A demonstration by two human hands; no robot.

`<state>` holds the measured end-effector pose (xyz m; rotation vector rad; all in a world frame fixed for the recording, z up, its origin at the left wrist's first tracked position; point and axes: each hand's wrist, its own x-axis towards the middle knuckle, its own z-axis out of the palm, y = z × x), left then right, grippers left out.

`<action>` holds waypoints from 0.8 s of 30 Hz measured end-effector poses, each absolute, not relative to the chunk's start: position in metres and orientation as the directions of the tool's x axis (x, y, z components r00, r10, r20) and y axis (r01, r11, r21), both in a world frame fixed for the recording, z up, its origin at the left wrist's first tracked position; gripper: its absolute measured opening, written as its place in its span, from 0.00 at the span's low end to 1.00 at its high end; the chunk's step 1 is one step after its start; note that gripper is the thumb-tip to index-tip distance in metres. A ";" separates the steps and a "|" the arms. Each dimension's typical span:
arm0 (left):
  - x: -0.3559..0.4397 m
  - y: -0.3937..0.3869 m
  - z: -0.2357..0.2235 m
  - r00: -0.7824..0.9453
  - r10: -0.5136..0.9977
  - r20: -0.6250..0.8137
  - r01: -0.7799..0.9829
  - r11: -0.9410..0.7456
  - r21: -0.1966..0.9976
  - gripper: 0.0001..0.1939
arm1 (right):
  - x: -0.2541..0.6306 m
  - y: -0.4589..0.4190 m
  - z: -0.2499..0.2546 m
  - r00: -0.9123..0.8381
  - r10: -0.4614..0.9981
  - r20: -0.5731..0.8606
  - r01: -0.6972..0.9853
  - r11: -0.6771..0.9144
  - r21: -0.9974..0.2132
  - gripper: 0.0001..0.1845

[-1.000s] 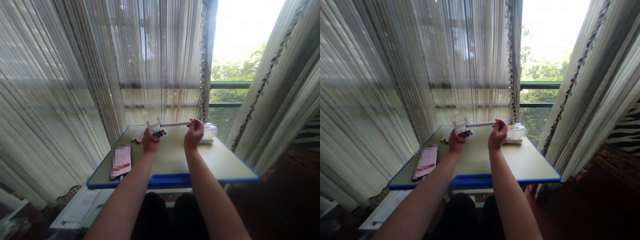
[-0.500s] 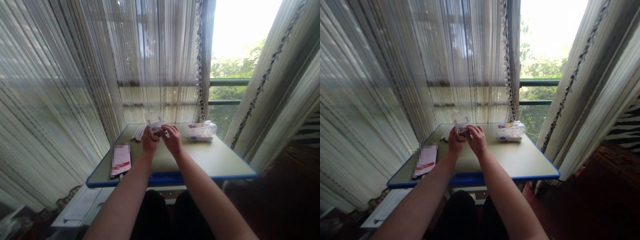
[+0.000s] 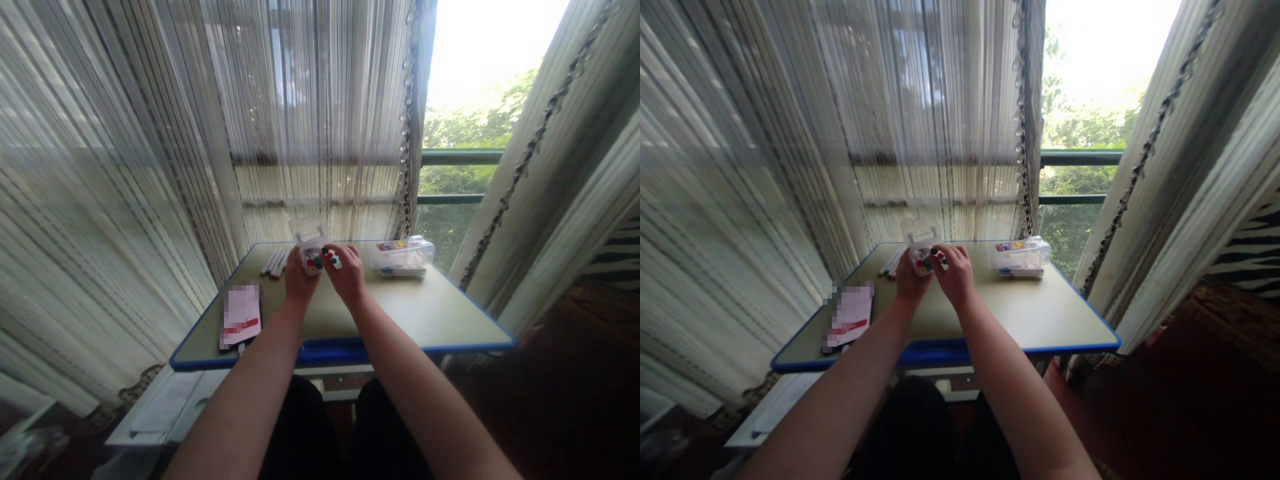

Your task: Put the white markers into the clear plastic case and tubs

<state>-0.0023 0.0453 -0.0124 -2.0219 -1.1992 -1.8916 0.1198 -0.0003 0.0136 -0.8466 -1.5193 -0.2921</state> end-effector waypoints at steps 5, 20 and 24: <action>-0.001 0.041 -0.009 -0.100 0.456 0.885 0.612 -0.673 0.416 0.16 | 0.119 -0.003 0.015 0.054 0.362 0.931 0.657 0.689 -0.306 0.08; 0.004 0.037 -0.006 0.024 0.446 0.895 0.638 -0.695 0.330 0.15 | 0.118 -0.007 0.016 -0.007 0.390 0.921 0.724 0.637 -0.264 0.09; 0.005 0.036 -0.005 0.048 0.442 0.896 0.655 -0.691 0.306 0.15 | 0.118 -0.006 0.016 0.031 0.415 0.909 0.706 0.634 -0.314 0.07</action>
